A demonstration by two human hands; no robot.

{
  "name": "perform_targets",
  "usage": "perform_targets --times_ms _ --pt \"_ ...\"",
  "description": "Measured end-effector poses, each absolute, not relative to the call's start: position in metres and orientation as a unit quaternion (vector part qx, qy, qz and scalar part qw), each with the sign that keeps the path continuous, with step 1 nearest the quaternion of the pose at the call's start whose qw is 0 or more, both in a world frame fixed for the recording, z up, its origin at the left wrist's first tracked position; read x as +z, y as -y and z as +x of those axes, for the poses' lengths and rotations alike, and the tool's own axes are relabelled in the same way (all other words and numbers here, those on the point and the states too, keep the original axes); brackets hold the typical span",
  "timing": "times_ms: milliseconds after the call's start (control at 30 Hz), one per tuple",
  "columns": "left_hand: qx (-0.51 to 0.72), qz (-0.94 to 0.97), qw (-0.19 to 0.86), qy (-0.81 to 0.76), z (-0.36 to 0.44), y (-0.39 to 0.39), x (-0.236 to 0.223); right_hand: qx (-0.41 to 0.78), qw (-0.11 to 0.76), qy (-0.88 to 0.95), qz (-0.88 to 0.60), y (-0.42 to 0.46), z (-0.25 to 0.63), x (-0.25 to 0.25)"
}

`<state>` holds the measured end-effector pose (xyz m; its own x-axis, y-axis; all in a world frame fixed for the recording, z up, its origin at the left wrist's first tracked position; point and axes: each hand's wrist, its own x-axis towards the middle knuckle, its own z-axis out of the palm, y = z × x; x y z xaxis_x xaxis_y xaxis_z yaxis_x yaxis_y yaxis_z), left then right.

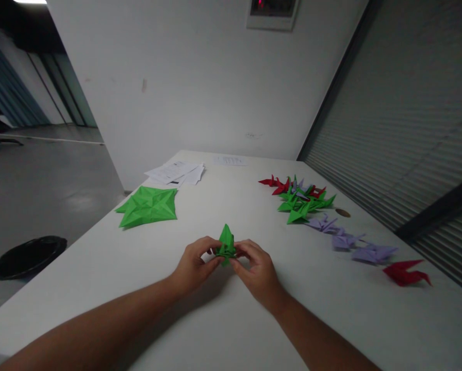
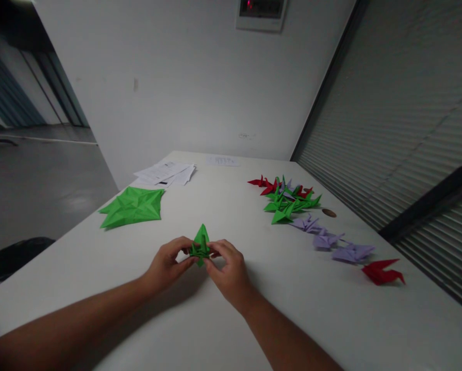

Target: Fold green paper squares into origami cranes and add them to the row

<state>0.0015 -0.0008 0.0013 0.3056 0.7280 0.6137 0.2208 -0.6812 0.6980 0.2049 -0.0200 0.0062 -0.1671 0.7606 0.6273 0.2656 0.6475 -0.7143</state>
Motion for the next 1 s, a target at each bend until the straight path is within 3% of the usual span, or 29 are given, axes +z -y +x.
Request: perform_targets --times_ms 200,500,933,1000 --pt "0.499 0.778 0.228 -0.307 0.0018 0.0006 0.0015 0.153 0.529 0.756 -0.355 0.0216 0.2039 0.0109" --pt "0.504 0.771 0.209 -0.327 0.0034 0.0033 0.0013 0.13 0.529 0.762 -0.351 0.0227 0.2046 0.0112" --pt "0.477 0.718 0.37 -0.346 0.0019 -0.0025 0.007 0.229 0.514 0.723 -0.402 0.0203 0.204 0.0127" --pt "0.481 0.694 0.432 -0.318 0.0036 -0.0024 0.0047 0.245 0.512 0.717 -0.404 0.0204 0.2037 0.0117"
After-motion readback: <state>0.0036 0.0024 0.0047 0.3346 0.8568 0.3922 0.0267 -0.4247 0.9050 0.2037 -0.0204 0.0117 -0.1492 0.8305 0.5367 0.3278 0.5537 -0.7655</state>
